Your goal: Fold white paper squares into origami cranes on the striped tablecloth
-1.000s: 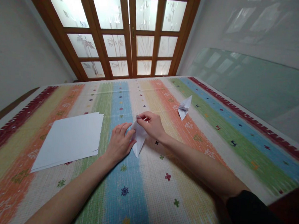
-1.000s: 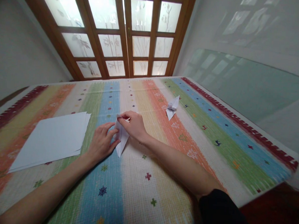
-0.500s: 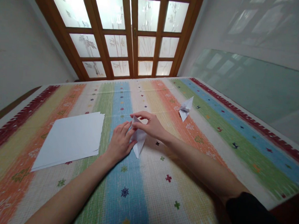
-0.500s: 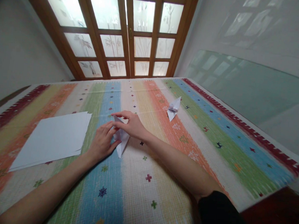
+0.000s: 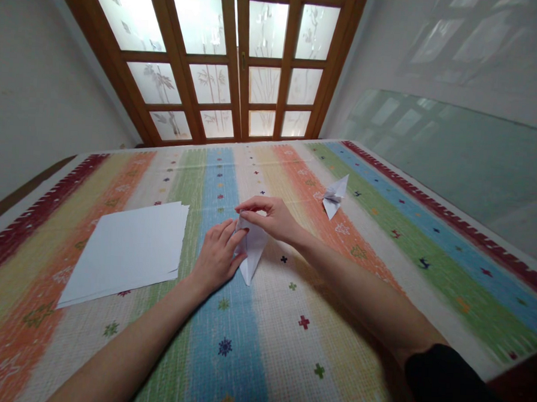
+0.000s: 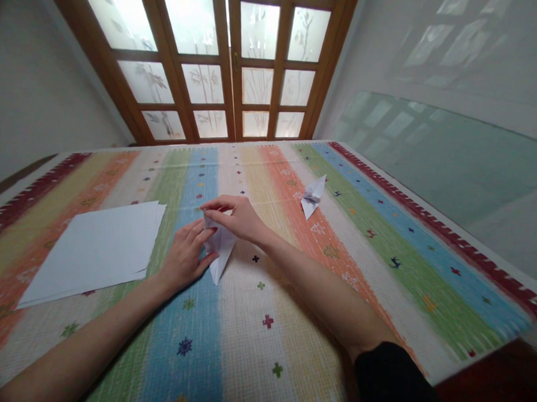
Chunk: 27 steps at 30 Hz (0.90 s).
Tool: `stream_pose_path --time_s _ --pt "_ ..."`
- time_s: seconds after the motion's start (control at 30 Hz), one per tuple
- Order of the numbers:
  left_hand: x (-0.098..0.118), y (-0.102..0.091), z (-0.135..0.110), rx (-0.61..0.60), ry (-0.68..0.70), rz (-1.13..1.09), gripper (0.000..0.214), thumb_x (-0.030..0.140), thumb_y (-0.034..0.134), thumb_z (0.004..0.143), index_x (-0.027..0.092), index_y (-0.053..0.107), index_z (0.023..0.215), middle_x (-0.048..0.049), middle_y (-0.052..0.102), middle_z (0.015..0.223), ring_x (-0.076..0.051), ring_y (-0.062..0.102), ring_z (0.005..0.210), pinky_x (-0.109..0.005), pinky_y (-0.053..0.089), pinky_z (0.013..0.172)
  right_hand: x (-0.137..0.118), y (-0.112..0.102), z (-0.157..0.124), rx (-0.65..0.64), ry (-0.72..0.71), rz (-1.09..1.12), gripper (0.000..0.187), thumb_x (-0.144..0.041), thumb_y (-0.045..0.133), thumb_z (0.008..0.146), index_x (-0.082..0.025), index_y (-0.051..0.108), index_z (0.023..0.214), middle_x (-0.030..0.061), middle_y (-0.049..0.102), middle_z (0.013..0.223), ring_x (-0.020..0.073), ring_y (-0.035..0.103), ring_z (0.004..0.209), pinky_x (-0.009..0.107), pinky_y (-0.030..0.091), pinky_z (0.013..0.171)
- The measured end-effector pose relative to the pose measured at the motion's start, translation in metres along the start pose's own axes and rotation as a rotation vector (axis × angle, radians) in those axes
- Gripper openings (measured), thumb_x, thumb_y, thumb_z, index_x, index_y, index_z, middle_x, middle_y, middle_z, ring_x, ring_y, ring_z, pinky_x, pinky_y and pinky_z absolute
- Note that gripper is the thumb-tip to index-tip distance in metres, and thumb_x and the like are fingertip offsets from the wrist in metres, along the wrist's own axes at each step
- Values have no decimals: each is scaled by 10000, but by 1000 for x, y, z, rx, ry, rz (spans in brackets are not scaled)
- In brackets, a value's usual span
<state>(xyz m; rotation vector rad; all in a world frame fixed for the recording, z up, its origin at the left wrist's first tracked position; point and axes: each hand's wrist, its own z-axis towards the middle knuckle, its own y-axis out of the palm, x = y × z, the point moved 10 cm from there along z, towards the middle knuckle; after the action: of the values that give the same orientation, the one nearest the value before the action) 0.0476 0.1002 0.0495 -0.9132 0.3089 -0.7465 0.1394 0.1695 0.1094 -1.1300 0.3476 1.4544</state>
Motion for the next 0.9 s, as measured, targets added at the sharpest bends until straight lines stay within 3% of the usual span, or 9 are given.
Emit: stream_pose_path --time_s 0.17,0.4,0.9 --pt "1 -2 0 16 9 14 570 244 616 887 198 362 1395 -187 511 1363 -356 468 1285 -526 410 1025 -6 -3 2 35 -66 -57 125 -210 639 853 -187 762 857 28 769 847 136 696 749 259 536 713" --pt "-5 -2 -3 55 -34 6 992 281 654 863 188 -52 1553 -260 383 1485 -381 441 1317 -560 425 997 0 -6 0 83 -19 -107 152 -178 617 862 -220 761 882 23 773 906 154 711 827 286 541 772" --pt "-3 -2 -3 62 -11 31 994 268 666 850 177 -22 1562 -271 335 1522 -400 387 1367 -575 398 1028 -13 1 -2 90 -102 -179 132 -205 554 871 -183 682 847 27 727 827 136 656 742 257 509 694"
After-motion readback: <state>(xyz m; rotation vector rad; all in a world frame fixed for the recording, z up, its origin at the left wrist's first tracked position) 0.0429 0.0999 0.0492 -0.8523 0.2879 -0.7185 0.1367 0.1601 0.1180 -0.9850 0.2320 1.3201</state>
